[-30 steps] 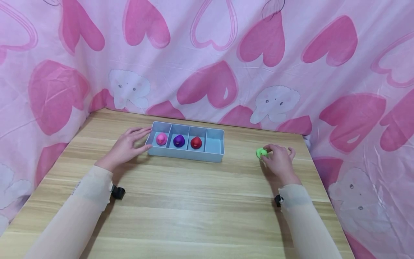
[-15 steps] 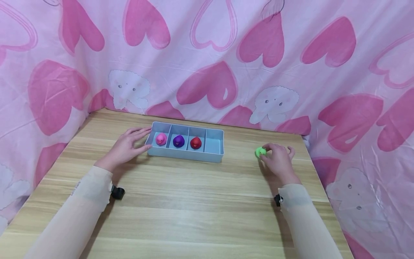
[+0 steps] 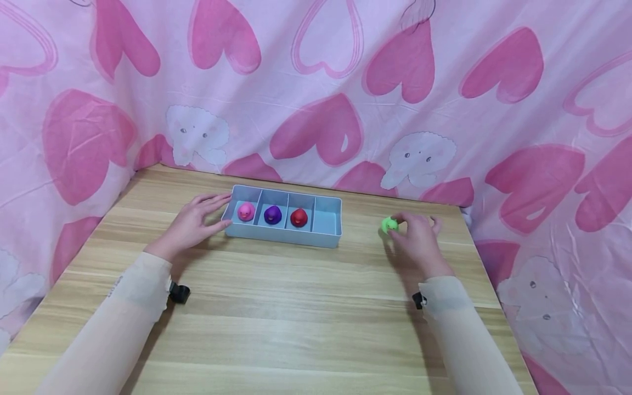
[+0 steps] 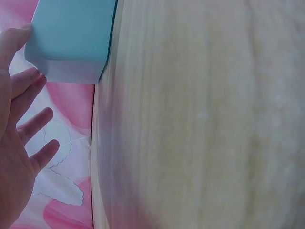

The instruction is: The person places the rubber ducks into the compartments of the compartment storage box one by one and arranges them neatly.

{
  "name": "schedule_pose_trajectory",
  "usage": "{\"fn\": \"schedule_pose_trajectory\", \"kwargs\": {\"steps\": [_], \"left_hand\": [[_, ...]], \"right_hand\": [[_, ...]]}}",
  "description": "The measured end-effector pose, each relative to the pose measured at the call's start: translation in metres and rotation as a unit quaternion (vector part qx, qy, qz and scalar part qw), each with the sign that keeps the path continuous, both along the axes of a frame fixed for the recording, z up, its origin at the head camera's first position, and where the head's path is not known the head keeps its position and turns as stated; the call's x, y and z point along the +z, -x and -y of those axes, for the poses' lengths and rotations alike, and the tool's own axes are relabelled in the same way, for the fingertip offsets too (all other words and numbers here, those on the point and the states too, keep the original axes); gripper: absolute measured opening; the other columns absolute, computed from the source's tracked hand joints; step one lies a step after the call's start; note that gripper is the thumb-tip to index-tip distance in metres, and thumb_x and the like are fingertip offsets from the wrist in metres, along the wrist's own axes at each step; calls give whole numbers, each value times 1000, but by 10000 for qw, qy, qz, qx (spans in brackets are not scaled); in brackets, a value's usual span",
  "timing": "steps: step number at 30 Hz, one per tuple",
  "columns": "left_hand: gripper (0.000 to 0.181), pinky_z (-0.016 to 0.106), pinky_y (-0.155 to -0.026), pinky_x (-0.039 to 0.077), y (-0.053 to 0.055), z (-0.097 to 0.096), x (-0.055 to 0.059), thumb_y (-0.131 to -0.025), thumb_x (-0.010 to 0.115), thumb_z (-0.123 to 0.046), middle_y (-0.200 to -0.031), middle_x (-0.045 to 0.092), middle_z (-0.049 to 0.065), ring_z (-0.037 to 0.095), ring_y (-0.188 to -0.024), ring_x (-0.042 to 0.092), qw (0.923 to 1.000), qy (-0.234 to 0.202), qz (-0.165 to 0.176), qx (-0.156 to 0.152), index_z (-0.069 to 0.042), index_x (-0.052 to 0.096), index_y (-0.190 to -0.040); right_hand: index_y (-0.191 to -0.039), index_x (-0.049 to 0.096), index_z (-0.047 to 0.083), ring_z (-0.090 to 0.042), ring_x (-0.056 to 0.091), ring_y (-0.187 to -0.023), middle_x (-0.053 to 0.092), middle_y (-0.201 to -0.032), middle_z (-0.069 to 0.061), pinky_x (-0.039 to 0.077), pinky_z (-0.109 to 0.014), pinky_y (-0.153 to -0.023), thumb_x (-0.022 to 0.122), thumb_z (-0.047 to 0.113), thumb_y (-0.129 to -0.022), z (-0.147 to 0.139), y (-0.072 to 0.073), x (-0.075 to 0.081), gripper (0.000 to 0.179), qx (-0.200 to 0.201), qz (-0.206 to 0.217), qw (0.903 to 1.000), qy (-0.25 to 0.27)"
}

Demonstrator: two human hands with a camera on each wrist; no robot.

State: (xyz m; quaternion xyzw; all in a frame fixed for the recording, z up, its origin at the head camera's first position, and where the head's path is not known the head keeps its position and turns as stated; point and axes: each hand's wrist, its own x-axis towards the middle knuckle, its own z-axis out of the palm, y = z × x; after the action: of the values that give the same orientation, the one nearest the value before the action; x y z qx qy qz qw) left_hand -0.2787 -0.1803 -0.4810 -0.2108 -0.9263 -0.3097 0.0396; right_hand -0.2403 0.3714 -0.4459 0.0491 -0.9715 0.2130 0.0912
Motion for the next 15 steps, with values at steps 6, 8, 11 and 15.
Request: {"fn": "schedule_pose_trajectory", "kwargs": {"steps": [6, 8, 11, 15], "left_hand": [[70, 71, -120, 23, -1, -1, 0, -95, 72, -45, -161, 48, 11, 39, -150, 34, 10000, -50, 37, 5, -16, 49, -155], [70, 71, -120, 23, -1, -1, 0, -95, 72, -45, -160, 48, 12, 39, -150, 34, 10000, -47, 24, -3, -16, 49, -155], [70, 71, -120, 24, -1, 0, 0, -95, 72, -45, -160, 48, 12, 39, -150, 34, 10000, -47, 12, 0, -16, 49, -155], [71, 71, -120, 24, -1, 0, 1, -96, 72, -46, -161, 47, 11, 39, -150, 34, 10000, -42, 32, 9, -17, 48, -156]], "right_hand": [[-118, 72, 8, -40, 63, -117, 76, -117, -13, 6, -71, -116, 82, 17, -89, 15, 6, 6, 32, 102, -158, 9998, -103], [-117, 72, 8, -40, 62, -116, 76, -117, -13, 7, -70, -116, 82, 18, -88, 20, 7, 9, 32, 124, -183, 9997, -114], [-117, 72, 8, -40, 63, -115, 76, -117, -14, 8, -69, -116, 82, 18, -89, 28, 8, 12, 31, 205, -256, 9994, -109], [-118, 71, 8, -39, 64, -116, 76, -118, -13, 8, -69, -116, 82, 18, -89, 36, 11, 14, 32, 241, -272, 9993, -75]]}}
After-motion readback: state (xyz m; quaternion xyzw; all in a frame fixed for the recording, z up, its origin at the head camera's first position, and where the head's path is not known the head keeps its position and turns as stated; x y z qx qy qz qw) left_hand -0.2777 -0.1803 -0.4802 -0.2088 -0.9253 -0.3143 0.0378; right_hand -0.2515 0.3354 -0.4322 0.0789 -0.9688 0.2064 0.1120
